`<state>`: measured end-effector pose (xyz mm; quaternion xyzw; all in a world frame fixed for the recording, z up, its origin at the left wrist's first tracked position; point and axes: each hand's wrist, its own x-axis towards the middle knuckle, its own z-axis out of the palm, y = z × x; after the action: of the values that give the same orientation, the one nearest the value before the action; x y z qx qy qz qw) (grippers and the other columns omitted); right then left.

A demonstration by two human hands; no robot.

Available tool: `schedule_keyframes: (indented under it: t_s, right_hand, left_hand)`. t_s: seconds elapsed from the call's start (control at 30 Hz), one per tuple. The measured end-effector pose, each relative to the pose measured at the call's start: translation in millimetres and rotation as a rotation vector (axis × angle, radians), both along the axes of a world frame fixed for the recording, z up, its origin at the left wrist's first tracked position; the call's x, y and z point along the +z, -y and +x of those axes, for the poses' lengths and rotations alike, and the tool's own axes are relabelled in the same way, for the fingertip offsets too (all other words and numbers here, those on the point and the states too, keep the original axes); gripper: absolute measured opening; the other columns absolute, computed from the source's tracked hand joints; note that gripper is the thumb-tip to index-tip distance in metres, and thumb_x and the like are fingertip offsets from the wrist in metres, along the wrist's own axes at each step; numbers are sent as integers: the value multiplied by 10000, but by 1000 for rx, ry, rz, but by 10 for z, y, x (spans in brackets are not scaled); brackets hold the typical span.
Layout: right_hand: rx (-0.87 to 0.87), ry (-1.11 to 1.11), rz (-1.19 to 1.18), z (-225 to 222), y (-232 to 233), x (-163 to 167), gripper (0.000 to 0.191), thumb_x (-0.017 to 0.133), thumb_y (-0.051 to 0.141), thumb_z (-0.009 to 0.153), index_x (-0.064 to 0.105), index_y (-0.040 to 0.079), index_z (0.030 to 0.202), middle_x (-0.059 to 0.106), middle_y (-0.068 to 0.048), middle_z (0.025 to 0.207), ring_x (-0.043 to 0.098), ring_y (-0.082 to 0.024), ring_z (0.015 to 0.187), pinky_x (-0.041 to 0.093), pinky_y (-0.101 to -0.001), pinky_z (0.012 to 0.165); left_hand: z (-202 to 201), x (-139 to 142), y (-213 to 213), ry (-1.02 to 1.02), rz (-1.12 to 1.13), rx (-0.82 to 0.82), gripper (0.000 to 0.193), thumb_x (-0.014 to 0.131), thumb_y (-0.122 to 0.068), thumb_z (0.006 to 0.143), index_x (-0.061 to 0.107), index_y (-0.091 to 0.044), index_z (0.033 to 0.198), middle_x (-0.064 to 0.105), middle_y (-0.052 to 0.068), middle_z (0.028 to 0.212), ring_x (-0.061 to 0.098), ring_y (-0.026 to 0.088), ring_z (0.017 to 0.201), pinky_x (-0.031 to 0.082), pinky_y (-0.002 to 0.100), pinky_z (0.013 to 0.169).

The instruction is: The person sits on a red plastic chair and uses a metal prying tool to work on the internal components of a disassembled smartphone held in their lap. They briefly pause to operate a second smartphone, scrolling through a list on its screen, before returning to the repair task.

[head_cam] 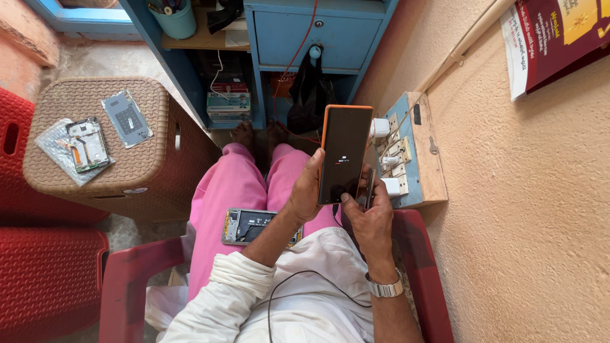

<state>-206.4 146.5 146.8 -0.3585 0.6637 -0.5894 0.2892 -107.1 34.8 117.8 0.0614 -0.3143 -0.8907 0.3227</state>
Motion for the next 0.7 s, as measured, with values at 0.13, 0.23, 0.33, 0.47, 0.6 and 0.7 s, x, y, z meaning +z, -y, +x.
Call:
schedule_keyframes:
  t_s: [0.13,0.23,0.33,0.47,0.6,0.7]
  right_hand:
    - [35,47,-52,-43,-12,-80,485,701,36,898,554,-12,1358,687,-55,1164,649,-99,1026,554,-274,910]
    - [72,110,-134,-62,-42,-119,440,673,57,931,553,-9,1349,682,-36,1165,644,-70,1036,541,-243,927]
    - [47,291,-112,-96,-75,-118,399,669,111,931,587,-9,1303,603,15,989,488,-24,769,402,-195,660]
    - [20,378,-75,-106,-79,-97,399,641,159,869,602,38,1247,568,69,864,366,2,582,280,-183,488]
    - [35,362,-95,-108,-74,-90,306,650,152,903,600,11,1170,540,53,841,369,-7,576,290,-186,487]
    - [31,361,-95,-111,-77,-100,313,651,149,898,599,19,1178,536,55,838,369,-5,572,289,-185,483]
  left_hand:
    - [4,-10,3,1,5,-4,727,263,-554,1094,506,21,1468,658,222,1311,674,302,1171,543,439,1058]
    - [-1,-28,-4,-8,38,-22,729,244,-549,1089,507,22,1459,657,225,1311,675,310,1170,547,449,1049]
    - [-12,-41,-8,-48,10,-9,721,233,-528,1110,509,33,1468,655,240,1321,673,315,1182,542,448,1068]
    - [-5,-41,-9,-55,-8,-7,722,216,-517,1120,511,42,1467,658,244,1312,682,318,1154,551,450,1042]
    - [0,-29,-8,-43,7,-13,726,201,-518,1109,502,32,1476,656,242,1313,686,314,1150,555,444,1037]
    - [3,-23,-9,-41,9,-14,730,194,-520,1110,499,29,1483,655,241,1317,686,314,1141,556,443,1031]
